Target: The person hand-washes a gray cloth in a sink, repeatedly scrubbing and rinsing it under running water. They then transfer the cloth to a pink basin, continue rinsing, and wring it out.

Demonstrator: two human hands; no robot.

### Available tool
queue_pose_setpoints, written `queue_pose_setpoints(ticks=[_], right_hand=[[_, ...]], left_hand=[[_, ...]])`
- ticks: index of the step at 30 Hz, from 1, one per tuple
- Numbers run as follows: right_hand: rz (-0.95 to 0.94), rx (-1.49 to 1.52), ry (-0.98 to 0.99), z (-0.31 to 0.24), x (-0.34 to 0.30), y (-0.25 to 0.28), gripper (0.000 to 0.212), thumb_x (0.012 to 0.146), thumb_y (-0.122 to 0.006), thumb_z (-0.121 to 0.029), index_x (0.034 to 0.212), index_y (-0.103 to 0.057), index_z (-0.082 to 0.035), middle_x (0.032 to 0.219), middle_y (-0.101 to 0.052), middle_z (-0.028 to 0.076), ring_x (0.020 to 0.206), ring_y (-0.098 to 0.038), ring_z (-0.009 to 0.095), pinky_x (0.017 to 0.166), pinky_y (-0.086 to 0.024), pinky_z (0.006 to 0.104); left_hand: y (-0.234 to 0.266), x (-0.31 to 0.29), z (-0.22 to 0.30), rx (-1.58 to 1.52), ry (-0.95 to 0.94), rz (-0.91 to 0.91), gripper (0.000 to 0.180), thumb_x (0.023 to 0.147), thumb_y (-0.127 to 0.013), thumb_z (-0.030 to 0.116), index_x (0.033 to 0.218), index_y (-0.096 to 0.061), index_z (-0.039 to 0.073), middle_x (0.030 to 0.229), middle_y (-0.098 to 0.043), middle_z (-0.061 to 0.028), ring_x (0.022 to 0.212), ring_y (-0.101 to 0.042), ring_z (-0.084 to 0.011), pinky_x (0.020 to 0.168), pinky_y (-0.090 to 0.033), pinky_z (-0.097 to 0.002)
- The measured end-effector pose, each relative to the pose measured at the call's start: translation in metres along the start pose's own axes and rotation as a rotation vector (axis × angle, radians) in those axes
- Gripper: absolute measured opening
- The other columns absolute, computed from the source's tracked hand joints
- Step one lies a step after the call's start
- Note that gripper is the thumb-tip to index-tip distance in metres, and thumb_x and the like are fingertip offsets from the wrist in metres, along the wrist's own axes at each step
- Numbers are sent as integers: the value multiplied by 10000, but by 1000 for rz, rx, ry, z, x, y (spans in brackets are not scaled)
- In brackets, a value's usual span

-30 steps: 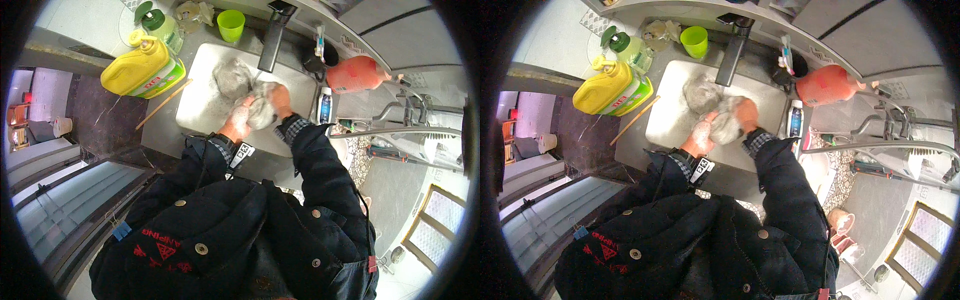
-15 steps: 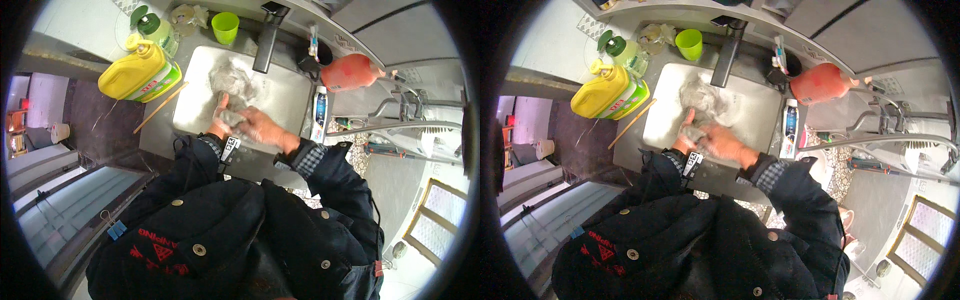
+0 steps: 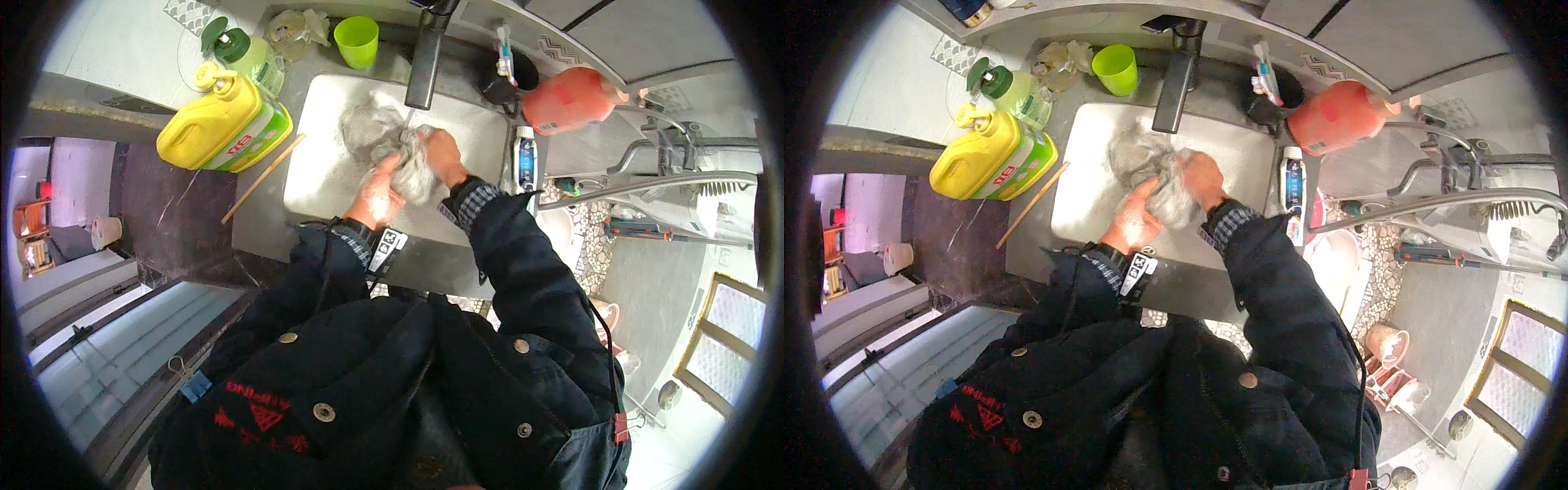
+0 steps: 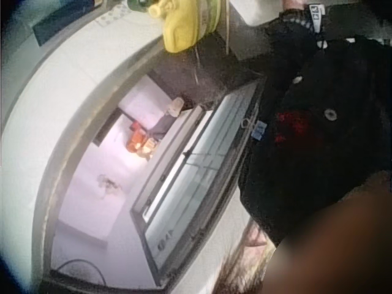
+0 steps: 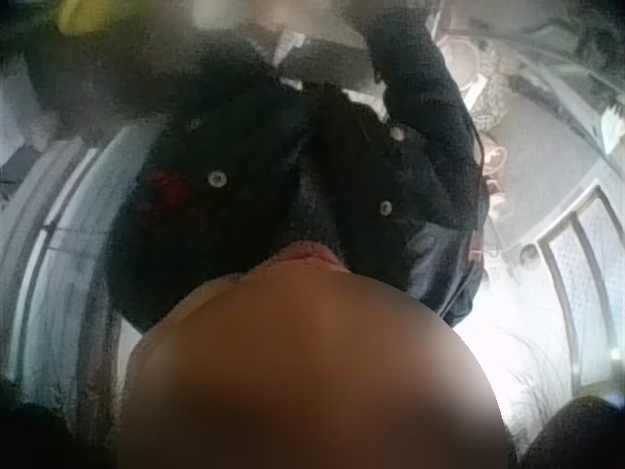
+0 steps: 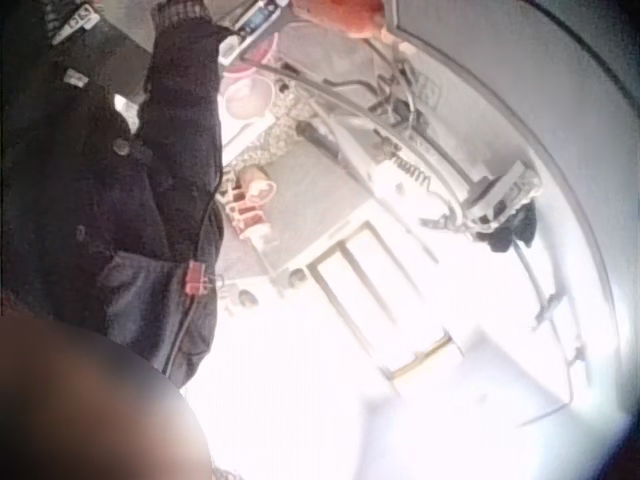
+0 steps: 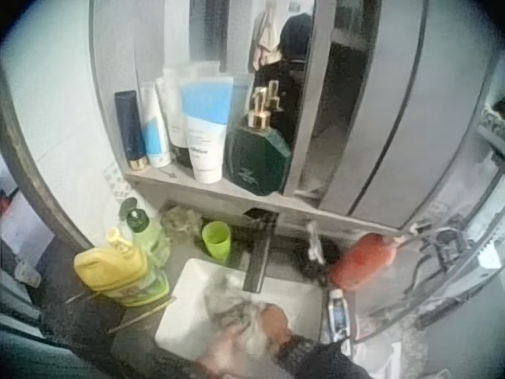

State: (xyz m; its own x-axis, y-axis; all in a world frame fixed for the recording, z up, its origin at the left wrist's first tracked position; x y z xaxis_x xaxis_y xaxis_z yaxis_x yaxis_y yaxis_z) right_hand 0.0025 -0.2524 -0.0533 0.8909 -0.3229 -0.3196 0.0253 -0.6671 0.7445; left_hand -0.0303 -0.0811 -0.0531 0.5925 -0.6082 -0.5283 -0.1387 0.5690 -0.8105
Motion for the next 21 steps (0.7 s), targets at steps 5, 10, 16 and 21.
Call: queue_pose_setpoints(ticks=[5, 10, 16, 21], right_hand=[[31, 58, -67, 58, 33, 15, 422, 913, -421, -330, 1149, -490, 13, 889, -613, 239, 760, -606, 375, 731, -475, 490], [-282, -167, 461, 12, -36, -58, 435, 793, -538, -183, 1126, -496, 94, 1049, -564, 304, 1021, -536, 429, 864, -440, 445], [-336, -2, 548, -70, -126, 37, 333, 844, -528, -285, 1028, -578, -12, 976, -602, 245, 913, -583, 395, 785, -462, 463], [-184, -85, 251, -94, -119, 25, 416, 877, -483, -418, 998, -595, -37, 861, -630, 228, 808, -612, 404, 708, -490, 472]], left_hand=[[1, -39, 35, -98, -65, 358, 863, 853, -575, 465, 1460, -3, 242, 1511, 12, -108, 1369, -36, -433, 1054, -176, -631], [8, -25, -2, 83, 109, 322, 880, 826, -567, 552, 1469, -58, 233, 1519, -13, -82, 1351, -69, -442, 1032, -194, -652], [35, 3, 0, 410, -204, 159, 634, 859, -600, 344, 1363, -346, 55, 1359, -425, -114, 1253, -401, -271, 1066, -308, -375], [22, 8, 2, 898, -512, -60, 407, 781, -656, 275, 1123, -564, 73, 1115, -574, -121, 1100, -517, -297, 938, -415, -400]])
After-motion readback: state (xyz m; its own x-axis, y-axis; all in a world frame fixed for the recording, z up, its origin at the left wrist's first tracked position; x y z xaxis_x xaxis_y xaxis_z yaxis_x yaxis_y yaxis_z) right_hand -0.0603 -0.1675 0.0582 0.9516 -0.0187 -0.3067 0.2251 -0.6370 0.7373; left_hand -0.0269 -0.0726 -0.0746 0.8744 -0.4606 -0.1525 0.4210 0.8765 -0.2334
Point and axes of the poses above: each hand's wrist, its own x-axis towards the middle knuckle, its own y-axis out of the back of the hand, z = x × y, the point moved 2 cm from there along x, towards the middle knuckle
